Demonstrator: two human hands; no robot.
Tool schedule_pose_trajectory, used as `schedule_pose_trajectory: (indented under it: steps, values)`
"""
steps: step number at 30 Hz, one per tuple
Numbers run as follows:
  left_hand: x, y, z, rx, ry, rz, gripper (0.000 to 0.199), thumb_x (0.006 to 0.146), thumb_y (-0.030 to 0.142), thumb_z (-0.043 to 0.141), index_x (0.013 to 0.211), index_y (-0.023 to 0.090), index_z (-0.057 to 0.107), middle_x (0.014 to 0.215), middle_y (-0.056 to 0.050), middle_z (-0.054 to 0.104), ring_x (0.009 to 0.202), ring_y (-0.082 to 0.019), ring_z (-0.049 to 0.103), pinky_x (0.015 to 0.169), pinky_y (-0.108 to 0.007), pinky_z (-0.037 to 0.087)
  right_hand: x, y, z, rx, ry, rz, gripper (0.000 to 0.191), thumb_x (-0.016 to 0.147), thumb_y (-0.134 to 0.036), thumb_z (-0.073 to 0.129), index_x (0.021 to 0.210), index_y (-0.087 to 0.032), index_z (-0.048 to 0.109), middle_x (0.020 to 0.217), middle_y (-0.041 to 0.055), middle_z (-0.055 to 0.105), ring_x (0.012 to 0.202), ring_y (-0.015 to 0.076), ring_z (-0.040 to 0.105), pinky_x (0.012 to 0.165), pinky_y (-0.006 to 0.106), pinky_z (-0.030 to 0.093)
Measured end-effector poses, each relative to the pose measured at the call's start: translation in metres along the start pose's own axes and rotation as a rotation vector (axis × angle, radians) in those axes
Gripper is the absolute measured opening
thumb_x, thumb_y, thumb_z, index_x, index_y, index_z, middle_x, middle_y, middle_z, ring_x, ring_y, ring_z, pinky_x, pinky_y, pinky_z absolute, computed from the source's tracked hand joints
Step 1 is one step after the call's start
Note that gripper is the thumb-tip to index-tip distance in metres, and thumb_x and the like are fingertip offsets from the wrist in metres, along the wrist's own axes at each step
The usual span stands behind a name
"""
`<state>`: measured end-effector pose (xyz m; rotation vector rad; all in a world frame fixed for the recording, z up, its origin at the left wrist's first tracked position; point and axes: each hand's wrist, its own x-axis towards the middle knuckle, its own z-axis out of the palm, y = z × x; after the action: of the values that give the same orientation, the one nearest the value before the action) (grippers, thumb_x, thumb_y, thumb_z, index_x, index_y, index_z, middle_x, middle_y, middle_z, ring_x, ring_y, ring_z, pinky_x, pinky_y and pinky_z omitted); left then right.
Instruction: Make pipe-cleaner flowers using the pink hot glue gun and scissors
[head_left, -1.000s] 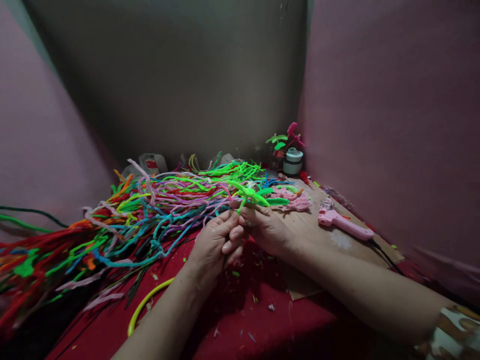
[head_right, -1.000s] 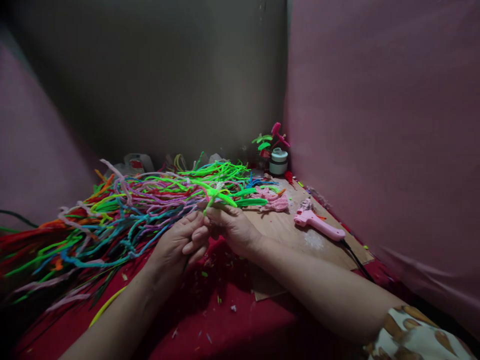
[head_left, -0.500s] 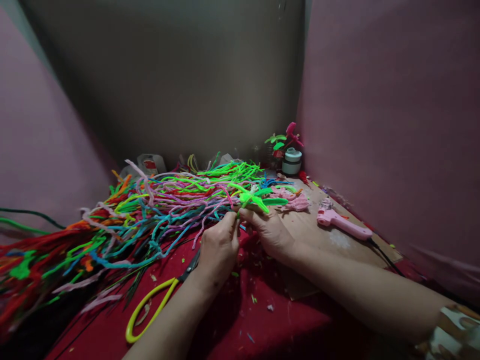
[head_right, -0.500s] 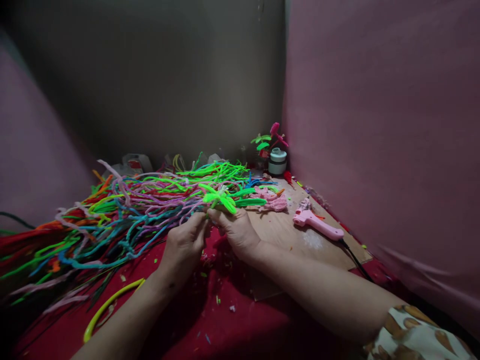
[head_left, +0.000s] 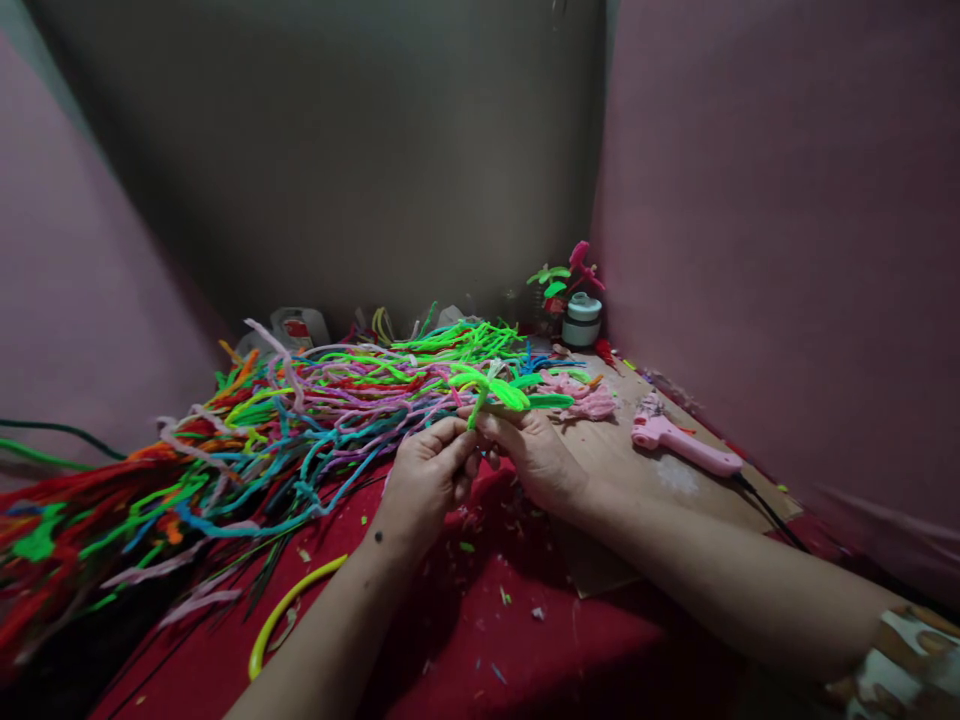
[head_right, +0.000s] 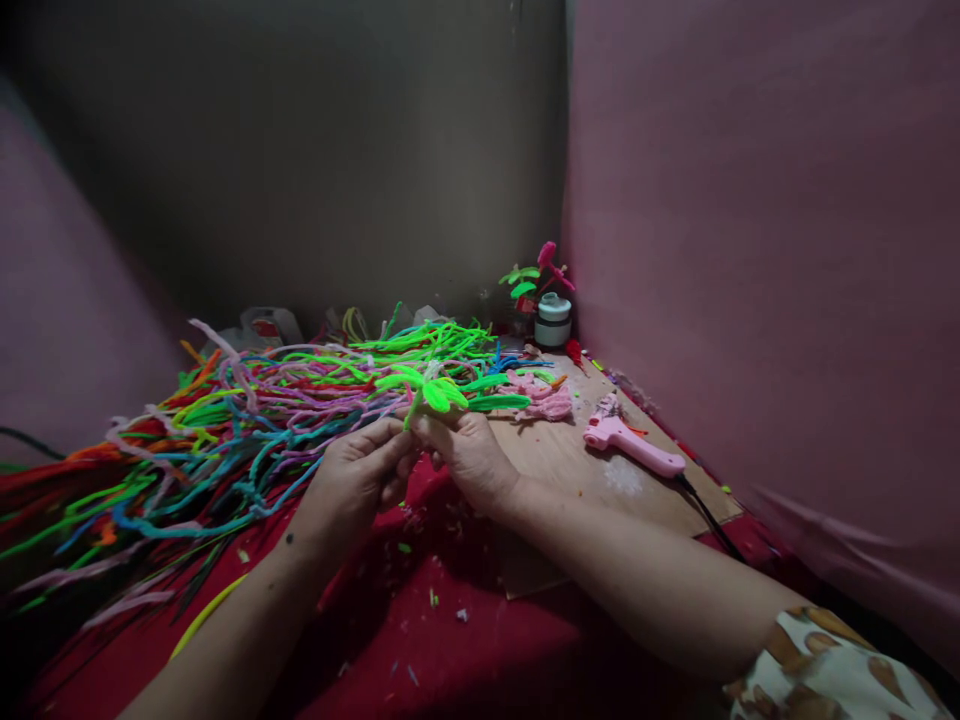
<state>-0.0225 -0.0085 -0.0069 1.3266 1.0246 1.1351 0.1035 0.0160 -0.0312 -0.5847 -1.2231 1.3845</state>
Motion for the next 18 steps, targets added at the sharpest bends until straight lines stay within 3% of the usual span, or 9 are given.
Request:
schedule_pose_trajectory:
  steps: [11,18]
  values:
    - [-0.001,0.002,-0.004,-0.336,-0.148,-0.159,0.016,0.079,0.029,0.064,0.077,0.015,0.056,0.050,0.007,0.045,0.032,0.000,0.023,0.032,-0.013,0.017,0.006,0.008,-0.006,0.121,-0.070,0.001,0.019,0.075,-0.034,0.067,0.086,-0.018,0.068,0.064,-0.0020,0.056,0.054,0.0086,0.043,0.050,0.024,0.032]
    - [-0.002,0.002,-0.004,-0.353,-0.209,-0.161,0.016,0.079,0.029,0.063,0.078,0.014,0.056,0.048,0.007,0.045,0.032,0.000,0.024,0.032,-0.013,0.018,0.006,0.004,-0.006,0.179,-0.123,0.021,0.019,0.076,-0.034,0.067,0.068,-0.018,0.059,0.061,-0.0039,0.051,0.054,0.0085,0.041,0.054,0.024,0.031]
